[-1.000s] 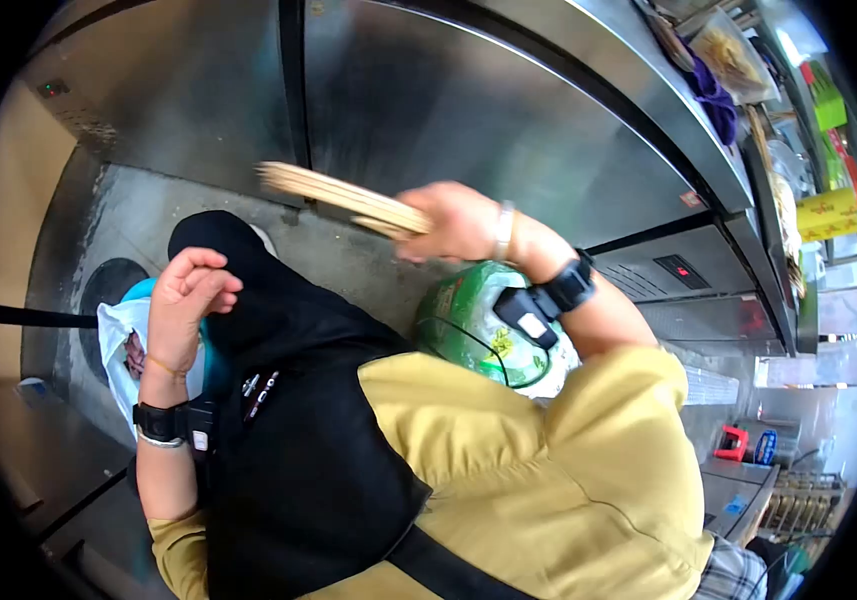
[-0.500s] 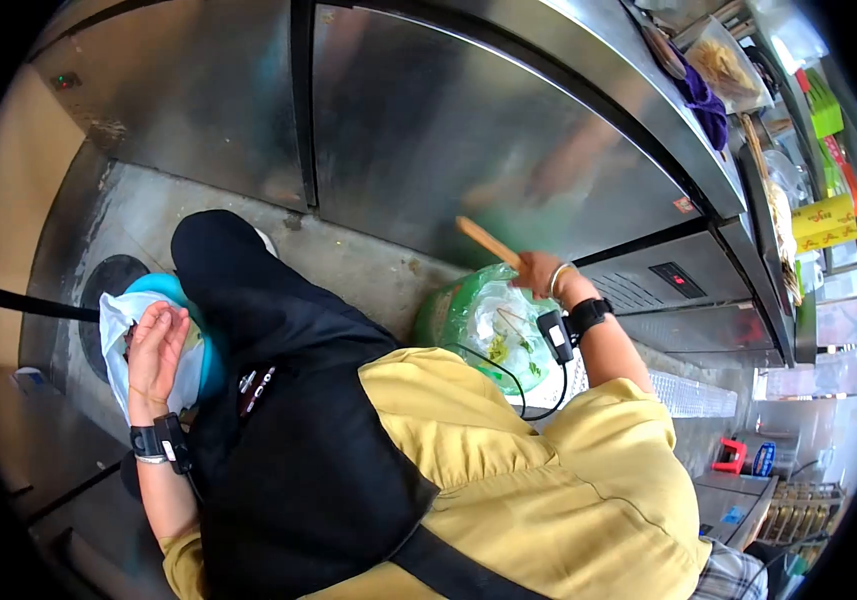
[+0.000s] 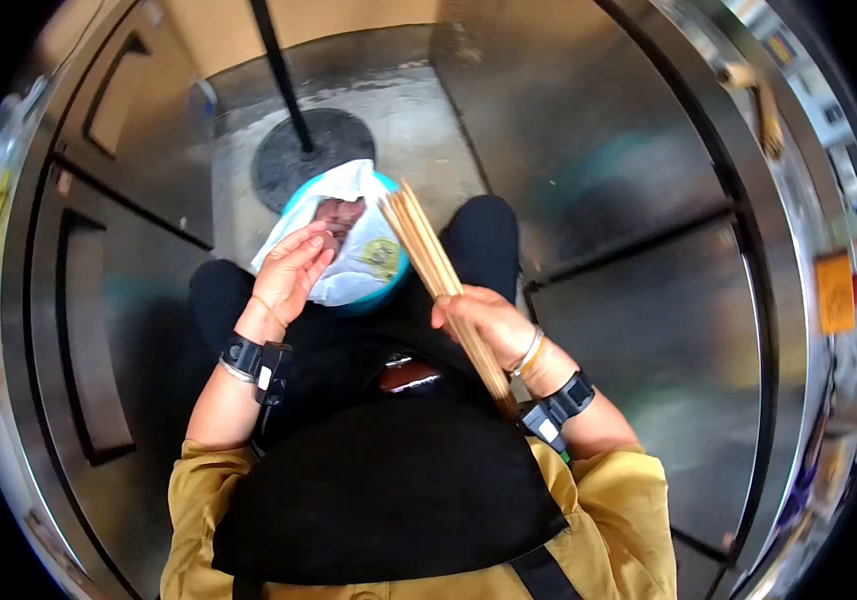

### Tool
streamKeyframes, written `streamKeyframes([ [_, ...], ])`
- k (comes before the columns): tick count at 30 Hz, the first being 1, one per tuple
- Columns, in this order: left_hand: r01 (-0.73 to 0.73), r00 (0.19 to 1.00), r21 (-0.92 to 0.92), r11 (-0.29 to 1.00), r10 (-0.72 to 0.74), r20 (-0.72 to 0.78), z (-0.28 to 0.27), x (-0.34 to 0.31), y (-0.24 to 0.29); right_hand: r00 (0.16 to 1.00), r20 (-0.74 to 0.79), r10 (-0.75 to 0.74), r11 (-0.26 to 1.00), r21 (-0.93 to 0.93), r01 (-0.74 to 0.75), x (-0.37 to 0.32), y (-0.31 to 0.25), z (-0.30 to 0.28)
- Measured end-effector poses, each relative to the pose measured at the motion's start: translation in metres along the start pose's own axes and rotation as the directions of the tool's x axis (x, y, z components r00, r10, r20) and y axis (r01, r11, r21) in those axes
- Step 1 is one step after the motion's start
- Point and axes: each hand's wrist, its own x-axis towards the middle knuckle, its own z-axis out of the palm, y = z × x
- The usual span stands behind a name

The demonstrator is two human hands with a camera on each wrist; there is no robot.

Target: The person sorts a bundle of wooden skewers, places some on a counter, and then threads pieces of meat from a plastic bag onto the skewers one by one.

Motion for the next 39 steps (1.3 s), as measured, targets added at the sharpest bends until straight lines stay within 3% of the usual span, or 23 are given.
streamKeyframes([
  [5,-0.095,0.991,-0.074,0.993,0.087,-0.101,-0.006,-0.002,-0.001,0.963,0.191,0.189,0.980,-0.092,-0.174,0.018,-0.007,0.013],
  [11,-0.019,0.997,-0.066,0.998,0.014,-0.080,-0.003,0.002,-0.006,0.986,0.077,0.145,0.989,-0.047,-0.142,0.024,-0.008,0.018],
  [16,-0.013,0.999,-0.043,0.999,0.011,-0.039,-0.003,0.004,-0.014,0.985,0.091,0.147,0.989,-0.003,-0.148,0.030,0.001,0.020],
  [21,-0.025,1.000,-0.023,0.999,0.025,0.004,-0.002,0.004,-0.015,0.986,0.100,0.130,0.986,-0.113,-0.119,0.033,-0.007,0.023],
  [33,-0.147,0.989,0.113,0.983,0.146,0.018,0.015,-0.006,-0.009,0.994,0.073,0.086,0.990,-0.114,-0.077,0.035,-0.002,0.021],
  [39,-0.304,0.952,0.318,0.898,0.301,0.061,0.016,-0.006,-0.014,0.995,0.047,0.084,0.991,-0.111,-0.078,0.036,-0.001,0.021],
])
